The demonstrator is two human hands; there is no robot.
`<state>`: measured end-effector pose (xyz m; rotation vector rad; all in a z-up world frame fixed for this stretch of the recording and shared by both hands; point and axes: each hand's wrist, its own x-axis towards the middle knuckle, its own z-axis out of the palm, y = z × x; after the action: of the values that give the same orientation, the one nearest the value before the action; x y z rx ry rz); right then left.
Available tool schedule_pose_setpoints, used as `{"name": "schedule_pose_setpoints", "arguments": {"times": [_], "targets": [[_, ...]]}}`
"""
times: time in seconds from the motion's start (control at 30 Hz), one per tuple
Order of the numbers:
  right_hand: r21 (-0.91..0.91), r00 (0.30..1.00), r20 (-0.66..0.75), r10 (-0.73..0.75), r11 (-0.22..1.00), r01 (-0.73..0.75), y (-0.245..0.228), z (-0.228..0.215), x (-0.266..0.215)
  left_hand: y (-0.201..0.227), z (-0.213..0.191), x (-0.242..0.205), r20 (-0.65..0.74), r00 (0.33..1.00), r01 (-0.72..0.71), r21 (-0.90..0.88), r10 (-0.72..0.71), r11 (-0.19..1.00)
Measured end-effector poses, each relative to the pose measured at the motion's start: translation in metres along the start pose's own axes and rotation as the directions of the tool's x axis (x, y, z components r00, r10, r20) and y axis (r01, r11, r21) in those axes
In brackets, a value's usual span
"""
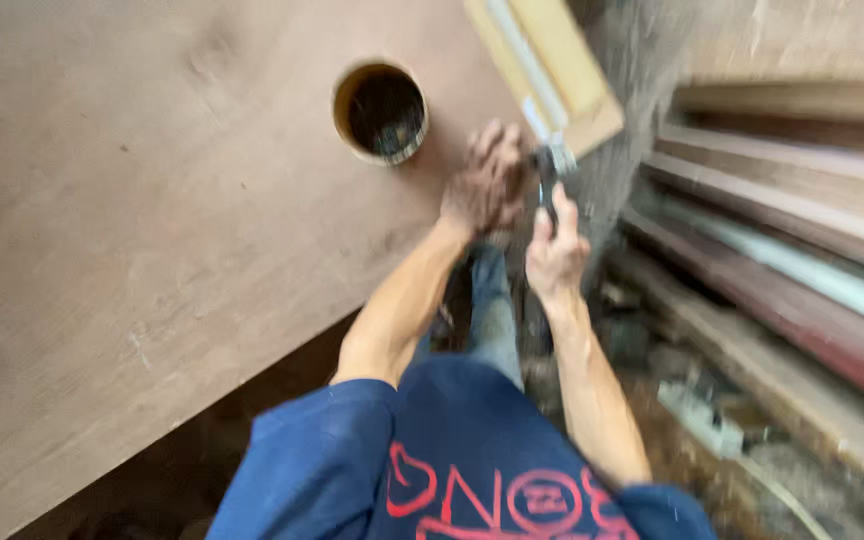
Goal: The person assembles a wooden frame by attaching a plywood sheet to wooden strips using a hammer and nails. They repeatedly hammer nails into the wood, adjust the plywood, and use pliers to remove or reposition nails.
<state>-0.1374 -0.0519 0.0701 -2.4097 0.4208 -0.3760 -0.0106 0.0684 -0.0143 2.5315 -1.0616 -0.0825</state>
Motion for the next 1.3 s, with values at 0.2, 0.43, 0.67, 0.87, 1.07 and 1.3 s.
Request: {"name": "schedule_pose_setpoints", "arguments": {"times": [0.2, 0.43, 0.67, 0.87, 1.07, 1.3], "targets": [[0.2, 0.951, 0.115, 0.287, 0.931, -0.305, -0.032, -0.039, -0.037, 0.018, -0.025, -0.021, -0.017, 0.995, 0.093, -0.162, -0.097, 0.982], [0.207, 0.893, 0.291, 0.344, 0.889, -0.409, -0.061, -0.05, -0.065, -0.018, -0.107, -0.06, -0.584, 0.706, 0.187, -0.392, -0.401, 0.901], [0.302, 0.934, 0.332, 0.136, 0.922, -0.241, -0.062, -0.027, -0.041, -0.084, -0.143, 0.026, 0.214, 0.724, 0.67, 0.009, -0.656, 0.742], [0.394, 0.905, 0.413, 0.105, 0.875, -0.281, -0.044, -0.028, 0.0, -0.111, -0.109, 0.046, 0.145, 0.704, 0.684, 0.127, -0.695, 0.719], [0.399, 0.889, 0.441, 0.119, 0.862, -0.314, -0.012, -0.03, 0.049, -0.112, -0.098, 0.032, 0.097, 0.687, 0.699, 0.184, -0.72, 0.691], [0.518, 0.955, 0.235, -0.184, 0.854, 0.037, 0.022, -0.036, 0.112, -0.092, -0.122, 0.035, 0.042, 0.622, 0.777, 0.088, -0.782, 0.623]]}}
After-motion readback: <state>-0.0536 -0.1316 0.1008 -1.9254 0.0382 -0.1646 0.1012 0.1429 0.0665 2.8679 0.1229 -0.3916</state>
